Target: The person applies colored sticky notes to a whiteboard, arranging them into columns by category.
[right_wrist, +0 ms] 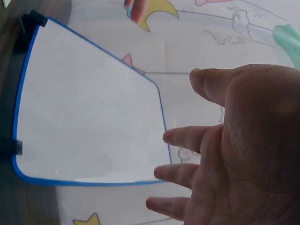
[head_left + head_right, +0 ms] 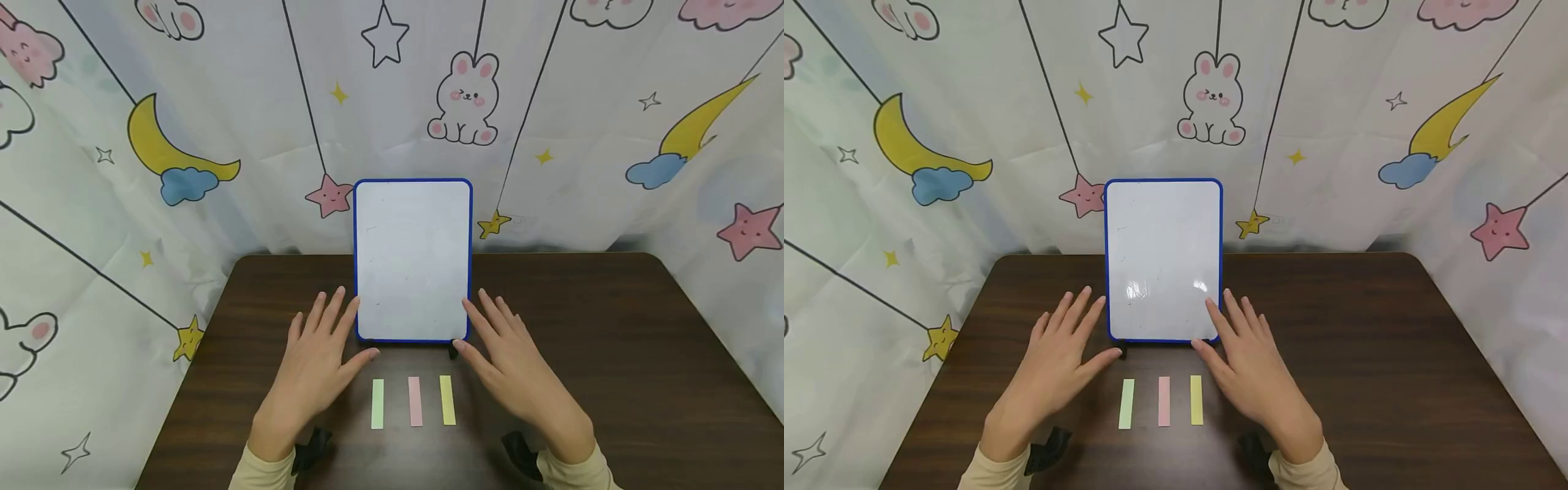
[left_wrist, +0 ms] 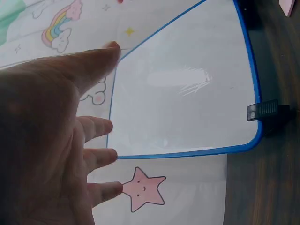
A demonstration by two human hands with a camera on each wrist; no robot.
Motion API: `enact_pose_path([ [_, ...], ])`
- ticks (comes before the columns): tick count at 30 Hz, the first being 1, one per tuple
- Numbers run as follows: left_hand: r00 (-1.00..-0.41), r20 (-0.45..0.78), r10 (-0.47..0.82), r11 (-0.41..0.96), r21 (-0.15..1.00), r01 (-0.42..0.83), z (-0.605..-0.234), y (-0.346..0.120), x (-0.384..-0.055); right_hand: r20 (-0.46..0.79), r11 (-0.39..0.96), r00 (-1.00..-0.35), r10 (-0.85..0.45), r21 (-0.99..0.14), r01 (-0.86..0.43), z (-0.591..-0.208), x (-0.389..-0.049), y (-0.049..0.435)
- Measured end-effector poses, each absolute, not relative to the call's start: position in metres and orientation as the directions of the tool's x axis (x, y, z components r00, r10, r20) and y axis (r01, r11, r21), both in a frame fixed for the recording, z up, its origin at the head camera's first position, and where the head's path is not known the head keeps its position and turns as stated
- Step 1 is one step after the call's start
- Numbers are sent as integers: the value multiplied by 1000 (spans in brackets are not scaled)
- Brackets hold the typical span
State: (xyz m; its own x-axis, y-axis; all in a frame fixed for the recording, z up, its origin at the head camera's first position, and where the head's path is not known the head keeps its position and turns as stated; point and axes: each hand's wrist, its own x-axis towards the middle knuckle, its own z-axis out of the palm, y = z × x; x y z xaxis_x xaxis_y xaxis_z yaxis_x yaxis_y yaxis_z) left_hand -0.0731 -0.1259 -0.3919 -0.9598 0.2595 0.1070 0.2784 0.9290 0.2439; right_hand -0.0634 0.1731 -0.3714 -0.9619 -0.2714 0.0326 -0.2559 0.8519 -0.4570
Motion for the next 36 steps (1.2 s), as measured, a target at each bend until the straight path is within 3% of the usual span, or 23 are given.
enact_pose_path([
  [9,-908,138,395,889,191,416,-412,-123,-65,87,844,-925,-369,-385,-373,-384,-53,160],
  [16,-875,96,475,860,158,484,-435,-127,-51,86,824,-893,-442,-355,-442,-402,-42,145],
  [28,-834,44,550,794,282,539,-459,-134,-41,-54,747,-804,-592,-412,-522,-427,-27,122],
  [36,-811,142,567,758,294,582,-473,-133,-44,-69,683,-725,-685,-409,-606,-445,-20,113],
])
